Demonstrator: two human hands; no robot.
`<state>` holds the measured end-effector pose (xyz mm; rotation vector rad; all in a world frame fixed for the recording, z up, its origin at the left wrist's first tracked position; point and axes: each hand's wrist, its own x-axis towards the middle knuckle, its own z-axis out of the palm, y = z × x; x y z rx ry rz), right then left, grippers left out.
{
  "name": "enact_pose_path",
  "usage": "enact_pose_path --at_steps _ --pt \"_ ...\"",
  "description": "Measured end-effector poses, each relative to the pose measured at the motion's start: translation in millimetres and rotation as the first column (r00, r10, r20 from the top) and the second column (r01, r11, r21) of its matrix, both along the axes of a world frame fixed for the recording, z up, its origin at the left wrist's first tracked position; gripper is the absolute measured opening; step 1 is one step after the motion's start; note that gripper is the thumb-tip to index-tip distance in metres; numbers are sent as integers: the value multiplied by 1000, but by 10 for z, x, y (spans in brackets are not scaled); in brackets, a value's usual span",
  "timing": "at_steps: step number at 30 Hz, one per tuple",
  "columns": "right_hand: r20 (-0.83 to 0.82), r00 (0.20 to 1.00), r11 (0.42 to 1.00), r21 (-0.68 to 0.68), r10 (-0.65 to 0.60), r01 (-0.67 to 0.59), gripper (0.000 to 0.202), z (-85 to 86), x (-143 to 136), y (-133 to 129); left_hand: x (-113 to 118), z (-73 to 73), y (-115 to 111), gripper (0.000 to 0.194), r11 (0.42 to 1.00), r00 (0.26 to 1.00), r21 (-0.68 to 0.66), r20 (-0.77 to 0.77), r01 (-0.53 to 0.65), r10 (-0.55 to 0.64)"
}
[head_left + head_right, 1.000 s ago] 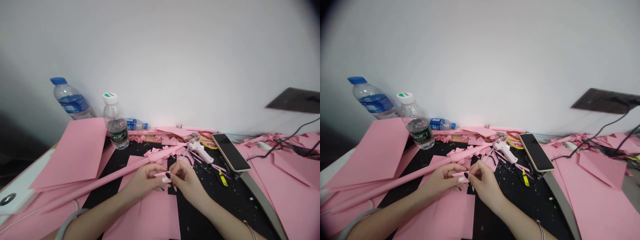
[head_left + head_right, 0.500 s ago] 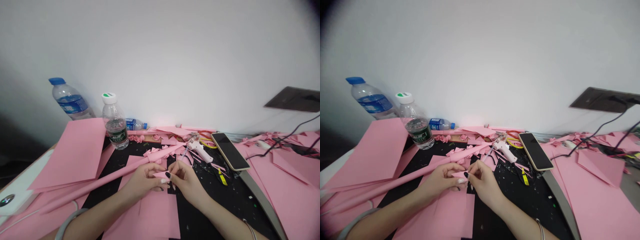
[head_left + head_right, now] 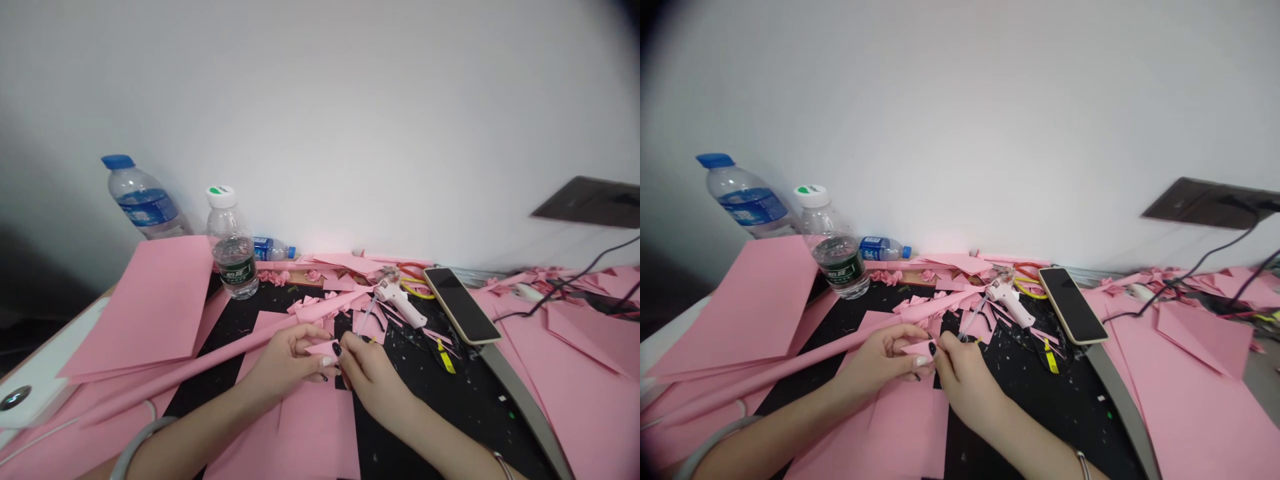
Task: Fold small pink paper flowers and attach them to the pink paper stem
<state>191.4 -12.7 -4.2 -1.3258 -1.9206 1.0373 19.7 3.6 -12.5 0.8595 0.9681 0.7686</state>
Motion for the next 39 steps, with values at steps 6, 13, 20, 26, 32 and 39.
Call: enact_pose_path --at_steps 6,13,20,26,32,39 --pt "-9 999 999 24 38 -38 27 -31 -2 -9 -21 -2 -18 38 999 1000 -37 12 22 -22" --pt "-34 998 997 65 51 -49 27 -36 2 -27 -33 12 -10 46 997 999 -67 29 38 -36" --pt "-129 989 996 -45 77 -84 30 -27 7 -4 -28 24 -32 43 991 992 49 -1 123 -124" --pt "-132 987 995 -28 92 -96 31 20 9 -26 -20 25 -42 44 987 987 43 -28 157 -156" --pt "-129 990 995 -72 61 -71 31 -4 29 8 -59 35 26 43 994 996 71 -9 88 -87" --pt "-197 980 997 -75 11 -26 31 -40 17 -12 -50 87 38 24 975 998 214 -38 59 -52"
